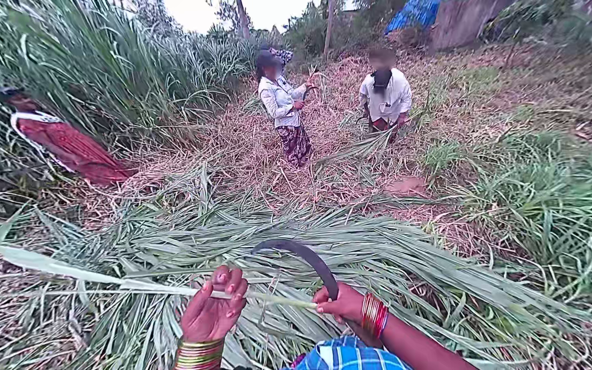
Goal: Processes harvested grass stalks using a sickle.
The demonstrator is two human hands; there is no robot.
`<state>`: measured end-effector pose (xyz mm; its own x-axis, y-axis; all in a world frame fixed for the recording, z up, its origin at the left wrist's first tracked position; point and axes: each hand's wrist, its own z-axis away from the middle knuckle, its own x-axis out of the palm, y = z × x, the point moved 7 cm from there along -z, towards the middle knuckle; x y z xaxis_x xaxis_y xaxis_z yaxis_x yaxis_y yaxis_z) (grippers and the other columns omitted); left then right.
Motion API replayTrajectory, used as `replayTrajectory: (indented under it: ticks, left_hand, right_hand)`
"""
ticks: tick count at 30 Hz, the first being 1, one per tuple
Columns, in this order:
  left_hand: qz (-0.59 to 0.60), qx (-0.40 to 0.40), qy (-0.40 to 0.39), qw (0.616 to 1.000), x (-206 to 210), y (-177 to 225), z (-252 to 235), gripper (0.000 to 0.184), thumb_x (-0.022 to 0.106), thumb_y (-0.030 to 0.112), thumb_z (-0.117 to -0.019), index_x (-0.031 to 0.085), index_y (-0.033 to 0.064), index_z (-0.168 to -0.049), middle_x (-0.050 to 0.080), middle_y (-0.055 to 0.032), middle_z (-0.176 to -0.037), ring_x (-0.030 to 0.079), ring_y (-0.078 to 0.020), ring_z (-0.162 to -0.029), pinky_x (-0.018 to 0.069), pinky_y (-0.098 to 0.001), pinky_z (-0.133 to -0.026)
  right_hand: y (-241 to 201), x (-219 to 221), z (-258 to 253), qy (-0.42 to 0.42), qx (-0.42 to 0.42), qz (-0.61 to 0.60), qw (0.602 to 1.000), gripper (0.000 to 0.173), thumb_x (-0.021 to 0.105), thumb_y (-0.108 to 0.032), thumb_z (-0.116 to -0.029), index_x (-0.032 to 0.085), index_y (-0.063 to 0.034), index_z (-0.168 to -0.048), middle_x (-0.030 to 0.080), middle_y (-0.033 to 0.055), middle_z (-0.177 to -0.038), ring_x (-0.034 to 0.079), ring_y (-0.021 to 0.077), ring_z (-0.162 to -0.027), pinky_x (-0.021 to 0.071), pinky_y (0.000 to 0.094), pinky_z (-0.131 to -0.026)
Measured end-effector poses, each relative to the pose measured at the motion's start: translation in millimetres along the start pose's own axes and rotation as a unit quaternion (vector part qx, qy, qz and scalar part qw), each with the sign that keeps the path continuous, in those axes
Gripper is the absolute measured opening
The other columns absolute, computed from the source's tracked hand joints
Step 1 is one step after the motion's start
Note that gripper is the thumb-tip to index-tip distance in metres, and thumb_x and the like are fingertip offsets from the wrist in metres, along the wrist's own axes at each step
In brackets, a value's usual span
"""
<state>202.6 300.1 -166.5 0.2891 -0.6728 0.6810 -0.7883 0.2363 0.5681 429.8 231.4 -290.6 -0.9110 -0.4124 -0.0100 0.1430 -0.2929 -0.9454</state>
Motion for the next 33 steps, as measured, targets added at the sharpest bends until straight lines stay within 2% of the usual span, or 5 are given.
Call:
replayTrajectory:
  ticks: [4, 12, 20, 25, 33]
  left_hand:
    - [-0.168, -0.046, 0.05, 0.984, -11.1, -15.6, 13.1, 0.029, 0.067, 0.042, -0.0942, 0.076, 0.0205, -0.112, 0.074, -0.0038, -0.116, 0.074, -0.0124, -0.098, 0.0611, -0.0234, -0.068]
    - [-0.353, -0.154, 0.136, 0.913, -4.5, -60.5, 25.3, 0.024, 0.087, 0.032, -0.079, 0.073, 0.018, -0.093, 0.075, -0.006, -0.116, 0.075, -0.0187, -0.099, 0.0641, -0.0312, -0.072]
    - [-0.472, -0.225, 0.199, 0.829, -3.4, -64.8, 22.7, 0.018, 0.05, 0.016, -0.0999, 0.067, 0.0102, -0.099, 0.071, 0.006, -0.084, 0.058, 0.0011, -0.051, 0.051, -0.0144, -0.051]
    - [-0.484, -0.285, 0.163, 0.811, -0.5, -68.0, 27.1, 0.026, 0.055, 0.02, -0.1009, 0.066, 0.0061, -0.12, 0.077, 0.0008, -0.095, 0.072, -0.0065, -0.075, 0.058, -0.0209, -0.062]
    - [-0.38, -0.143, 0.345, 0.846, -28.7, -25.7, 47.2, 0.026, 0.047, 0.012, -0.1038, 0.06, 0.0003, -0.123, 0.076, -0.0087, -0.112, 0.075, -0.016, -0.094, 0.062, -0.0283, -0.077]
  right_hand:
    - [-10.0, -3.7, 7.4, 0.037, 0.038, 0.126, 0.991, 0.027, 0.069, -0.02, -0.1008, 0.068, -0.0005, -0.119, 0.061, 0.002, -0.08, 0.045, 0.004, -0.057, 0.042, 0.0234, -0.057]
    - [-31.6, -15.9, 10.2, 0.122, -0.046, 0.223, 0.966, 0.027, 0.071, -0.019, -0.0982, 0.074, 0.0021, -0.115, 0.069, 0.0226, -0.119, 0.066, 0.0299, -0.107, 0.0508, 0.0442, -0.097]
    - [-33.6, -19.4, 10.7, 0.191, -0.056, 0.208, 0.958, 0.025, 0.074, -0.021, -0.0951, 0.076, -0.0033, -0.113, 0.071, 0.0171, -0.118, 0.067, 0.0275, -0.11, 0.0511, 0.0449, -0.099]
    - [-47.8, -18.8, 12.7, 0.194, -0.052, 0.234, 0.951, 0.026, 0.072, -0.021, -0.0964, 0.075, -0.0036, -0.115, 0.07, 0.0175, -0.121, 0.066, 0.0285, -0.112, 0.0512, 0.0447, -0.099]
    - [-59.6, -6.4, 0.5, 0.308, -0.155, 0.171, 0.923, 0.032, 0.055, -0.024, -0.1057, 0.072, 0.0015, -0.117, 0.064, 0.0204, -0.129, 0.067, 0.0238, -0.104, 0.0554, 0.0373, -0.091]
